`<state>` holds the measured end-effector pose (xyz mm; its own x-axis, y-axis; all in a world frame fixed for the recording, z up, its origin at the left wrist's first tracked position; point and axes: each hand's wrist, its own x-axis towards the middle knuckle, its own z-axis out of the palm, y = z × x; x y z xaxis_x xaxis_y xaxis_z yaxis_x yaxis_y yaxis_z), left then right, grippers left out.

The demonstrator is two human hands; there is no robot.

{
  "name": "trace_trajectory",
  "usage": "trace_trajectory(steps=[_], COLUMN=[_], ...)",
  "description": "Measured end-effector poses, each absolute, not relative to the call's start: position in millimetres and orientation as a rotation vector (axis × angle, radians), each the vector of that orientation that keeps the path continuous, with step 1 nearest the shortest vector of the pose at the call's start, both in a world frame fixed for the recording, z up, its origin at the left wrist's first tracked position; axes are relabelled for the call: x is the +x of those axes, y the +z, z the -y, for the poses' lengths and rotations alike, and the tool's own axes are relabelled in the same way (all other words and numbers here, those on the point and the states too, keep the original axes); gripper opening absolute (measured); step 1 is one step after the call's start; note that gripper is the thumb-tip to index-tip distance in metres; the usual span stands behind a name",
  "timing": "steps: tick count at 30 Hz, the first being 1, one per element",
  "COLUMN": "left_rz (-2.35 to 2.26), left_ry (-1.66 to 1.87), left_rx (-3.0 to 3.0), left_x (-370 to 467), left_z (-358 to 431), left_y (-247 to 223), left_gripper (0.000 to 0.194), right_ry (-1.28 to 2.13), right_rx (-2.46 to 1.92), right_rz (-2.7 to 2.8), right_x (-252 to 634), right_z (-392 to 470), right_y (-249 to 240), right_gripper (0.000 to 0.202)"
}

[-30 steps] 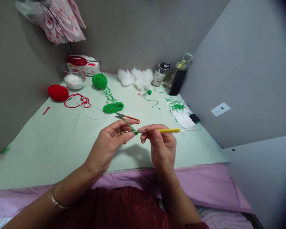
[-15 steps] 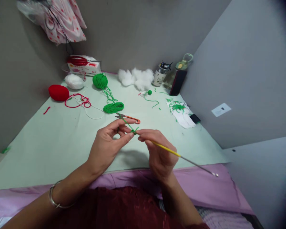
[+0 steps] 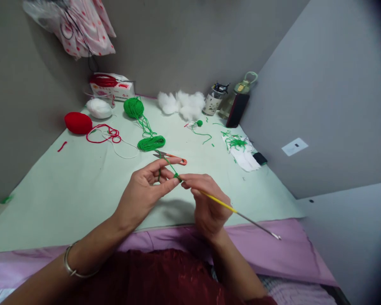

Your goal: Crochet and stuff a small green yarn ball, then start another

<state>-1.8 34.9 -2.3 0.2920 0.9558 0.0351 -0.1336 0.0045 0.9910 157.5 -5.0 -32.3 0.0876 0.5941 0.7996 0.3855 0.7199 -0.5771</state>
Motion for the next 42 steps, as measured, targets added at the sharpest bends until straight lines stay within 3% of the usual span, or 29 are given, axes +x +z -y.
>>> trace_trajectory(steps=[4,9,13,18,30,36,42], left_rz=[-0.876,-0.74,-0.676,-0.749,-0.78,-0.707,-0.571], left_ry=[1.118,0.985,0.909,1.08,1.001,0.894,0.75], left_rx=[1.179,0.93,0.782,0.958,1.052,0.924,0.767], left_x=[0.5,4.4,0.9,-2.0,3.9,2.9,-3.8], left_z=[-30.9,-27.0,-32.0,-33.4,-30.2,-32.7,-37.2], left_y=[-5.1,-6.2,-3.9,-1.3,-7.0,-1.2,-6.5], left_gripper=[0.031,0.05,0.048,0.033,0.031,0.056,0.057], right_ry=[0.13,-0.191,0.119,0.499,0.739,0.831,0.943], right_rx=[-0.91,-0.992,-0.921,-0.901,-0.84,-0.762,-0.795], right_rz=[1.543,1.633,1.51,1.211,1.11,1.027,0.891], right_x=[154.8,152.5,155.7,158.9,159.7,158.4,160.6], right_z=[4.3,7.6,9.4,10.8,3.8,2.9,3.4], right_y=[-35.4,-42.1,-33.4,-19.3,-27.1,-26.0,-18.7], right_gripper=[0.029,0.041,0.032,0.016,0.014,0.012,0.014])
